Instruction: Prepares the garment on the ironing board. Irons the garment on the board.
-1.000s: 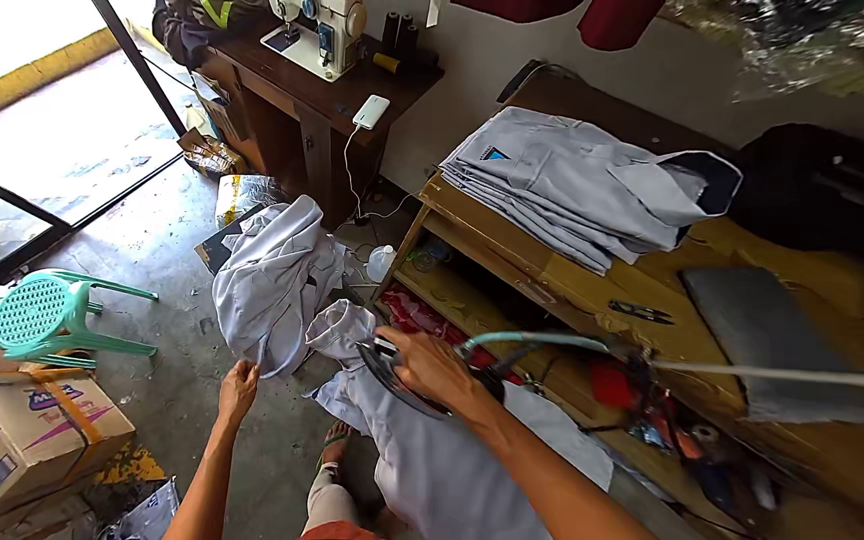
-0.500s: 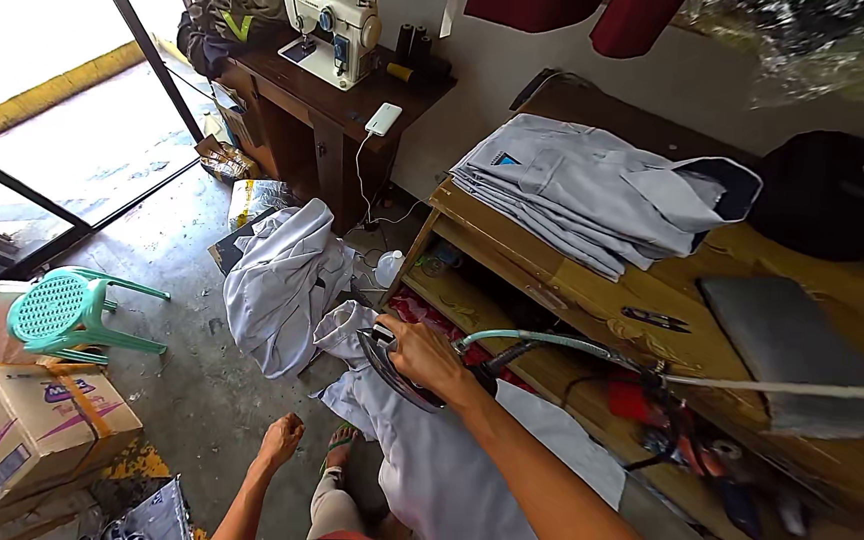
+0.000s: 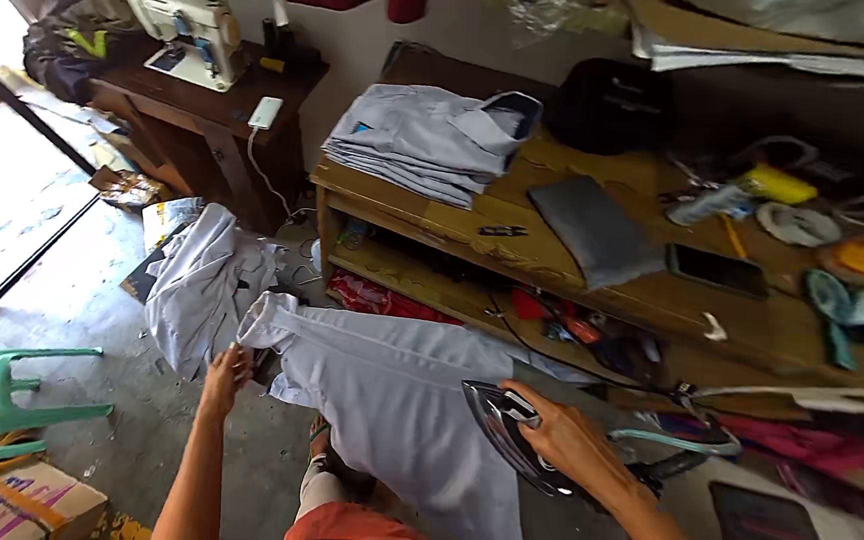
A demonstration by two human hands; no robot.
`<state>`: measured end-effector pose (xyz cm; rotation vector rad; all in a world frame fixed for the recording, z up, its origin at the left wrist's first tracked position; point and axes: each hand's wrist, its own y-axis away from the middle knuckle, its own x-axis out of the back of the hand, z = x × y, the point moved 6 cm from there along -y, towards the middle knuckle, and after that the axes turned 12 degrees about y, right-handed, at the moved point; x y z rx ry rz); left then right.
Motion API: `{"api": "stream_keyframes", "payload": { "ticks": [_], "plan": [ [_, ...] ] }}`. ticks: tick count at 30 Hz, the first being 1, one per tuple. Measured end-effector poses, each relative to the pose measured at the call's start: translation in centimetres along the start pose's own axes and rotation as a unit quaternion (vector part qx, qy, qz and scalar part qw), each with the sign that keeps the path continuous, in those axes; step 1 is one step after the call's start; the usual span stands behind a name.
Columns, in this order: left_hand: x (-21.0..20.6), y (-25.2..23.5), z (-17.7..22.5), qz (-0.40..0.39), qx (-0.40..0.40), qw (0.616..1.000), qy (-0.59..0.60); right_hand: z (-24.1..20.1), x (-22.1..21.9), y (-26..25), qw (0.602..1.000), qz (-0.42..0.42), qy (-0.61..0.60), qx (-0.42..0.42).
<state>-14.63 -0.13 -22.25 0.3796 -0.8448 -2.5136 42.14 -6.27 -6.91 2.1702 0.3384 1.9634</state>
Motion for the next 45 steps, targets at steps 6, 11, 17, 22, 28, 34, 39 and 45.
{"api": "stream_keyframes", "payload": {
  "ticks": [6, 11, 17, 22, 28, 34, 39, 45],
  "plan": [
    [-3.8, -1.9, 3.1, -0.021, 0.048, 0.997, 0.058, 11.7, -2.2, 7.6, 0.986, 0.030, -0.066, -0.151],
    [-5.0, -2.6, 4.9, 0.007, 0.008, 0.991, 0.131, 12.1, 0.4, 10.1, 0.986, 0.085, 0.035, -0.141],
    [-11.5, -0.5, 13.9, 0.001, -0.175, 0.978, 0.110, -1.9, -3.9, 3.9, 0.967, 0.235, -0.098, 0.025],
    [-18.0, 0.8, 16.9, -0.038, -0.184, 0.970, 0.152, -5.1, -11.8, -2.1, 0.972, 0.224, -0.002, 0.068],
    [-18.3, 4.1, 10.0, -0.044, -0.385, 0.836, -0.388, -0.9, -11.2, -2.6, 0.960, 0.266, 0.029, 0.087],
    [-17.5, 7.5, -1.9, -0.052, -0.465, 0.676, -0.569, -0.2, -7.1, 1.6, 0.983, 0.166, -0.016, 0.077],
    [-17.5, 7.1, -2.0, -0.045, -0.475, 0.668, -0.571, 10.8, 1.6, 8.3, 0.988, 0.105, 0.059, -0.100],
    [-17.2, 6.6, -2.1, -0.036, -0.477, 0.663, -0.575, 14.9, -2.1, 11.2, 0.987, -0.004, -0.095, -0.127]
  ]
}}
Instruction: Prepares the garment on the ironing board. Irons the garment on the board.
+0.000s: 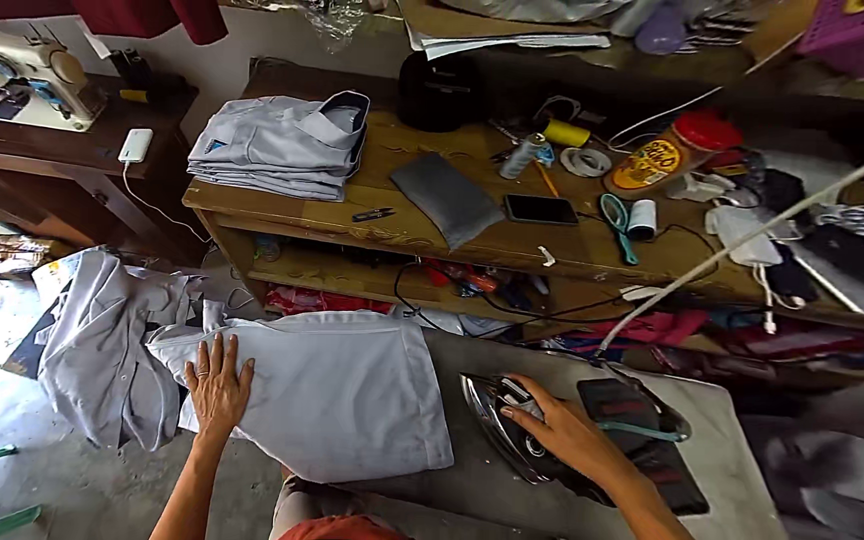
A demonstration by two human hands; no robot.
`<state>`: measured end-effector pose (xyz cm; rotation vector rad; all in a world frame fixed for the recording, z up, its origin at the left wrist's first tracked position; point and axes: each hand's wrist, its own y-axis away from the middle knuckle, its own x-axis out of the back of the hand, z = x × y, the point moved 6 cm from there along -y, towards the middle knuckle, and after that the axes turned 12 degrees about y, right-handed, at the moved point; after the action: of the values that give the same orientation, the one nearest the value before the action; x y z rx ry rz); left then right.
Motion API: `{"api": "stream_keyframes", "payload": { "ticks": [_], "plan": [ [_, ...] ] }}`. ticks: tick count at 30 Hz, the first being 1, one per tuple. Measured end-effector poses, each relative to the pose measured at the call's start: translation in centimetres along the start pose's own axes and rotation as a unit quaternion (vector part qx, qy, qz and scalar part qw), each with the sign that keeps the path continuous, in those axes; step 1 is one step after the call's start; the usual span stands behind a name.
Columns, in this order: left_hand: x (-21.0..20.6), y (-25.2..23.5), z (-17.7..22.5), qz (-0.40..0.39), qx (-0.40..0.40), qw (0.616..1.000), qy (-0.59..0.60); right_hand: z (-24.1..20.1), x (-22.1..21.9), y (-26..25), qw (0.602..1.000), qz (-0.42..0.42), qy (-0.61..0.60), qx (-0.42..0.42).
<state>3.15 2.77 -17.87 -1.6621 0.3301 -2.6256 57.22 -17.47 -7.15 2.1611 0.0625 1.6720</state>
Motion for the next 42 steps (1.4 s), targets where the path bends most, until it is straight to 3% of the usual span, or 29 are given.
{"api": "stream_keyframes", "payload": {
  "ticks": [7, 9, 13, 18, 26, 28, 30, 34, 38, 42],
  "plan": [
    [1.6, -0.8, 1.2, 0.003, 0.006, 1.000, 0.029, -7.3, 1.1, -1.5, 0.997, 0.035, -0.054, -0.046],
    [1.8, -1.3, 1.3, 0.004, -0.009, 1.000, 0.028, -9.6, 0.5, -3.1, 0.997, 0.010, -0.054, -0.057],
    [1.3, -1.8, -1.4, -0.036, 0.006, 0.999, 0.011, -13.1, 0.9, -7.1, 0.998, 0.010, -0.032, -0.060],
    [1.0, -1.4, -2.3, -0.042, 0.006, 0.999, 0.003, -14.7, 0.7, -10.0, 0.999, -0.025, -0.007, 0.041],
    [1.1, -1.4, -2.5, -0.035, 0.010, 0.999, -0.007, -15.2, -2.0, -2.7, 0.966, -0.107, 0.077, 0.224],
    [1.0, -1.5, -2.6, -0.034, 0.011, 0.999, -0.010, -15.3, -2.0, -2.8, 0.964, -0.090, 0.098, 0.231],
    [1.0, -1.5, -2.6, -0.037, 0.011, 0.999, -0.006, -16.2, -1.5, -3.9, 0.977, -0.077, 0.095, 0.177],
    [1.5, -1.7, -2.6, -0.057, 0.020, 0.998, 0.020, -21.0, -0.9, -7.5, 0.988, -0.078, 0.079, 0.106],
    [1.5, -1.6, -3.1, -0.051, 0.010, 0.998, 0.033, -28.1, -1.7, -10.1, 0.973, -0.091, 0.077, 0.195],
    [2.8, -1.5, -3.7, 0.007, 0.007, 0.994, 0.113, -34.0, -3.7, -7.9, 0.935, -0.133, 0.089, 0.316]
  ]
}}
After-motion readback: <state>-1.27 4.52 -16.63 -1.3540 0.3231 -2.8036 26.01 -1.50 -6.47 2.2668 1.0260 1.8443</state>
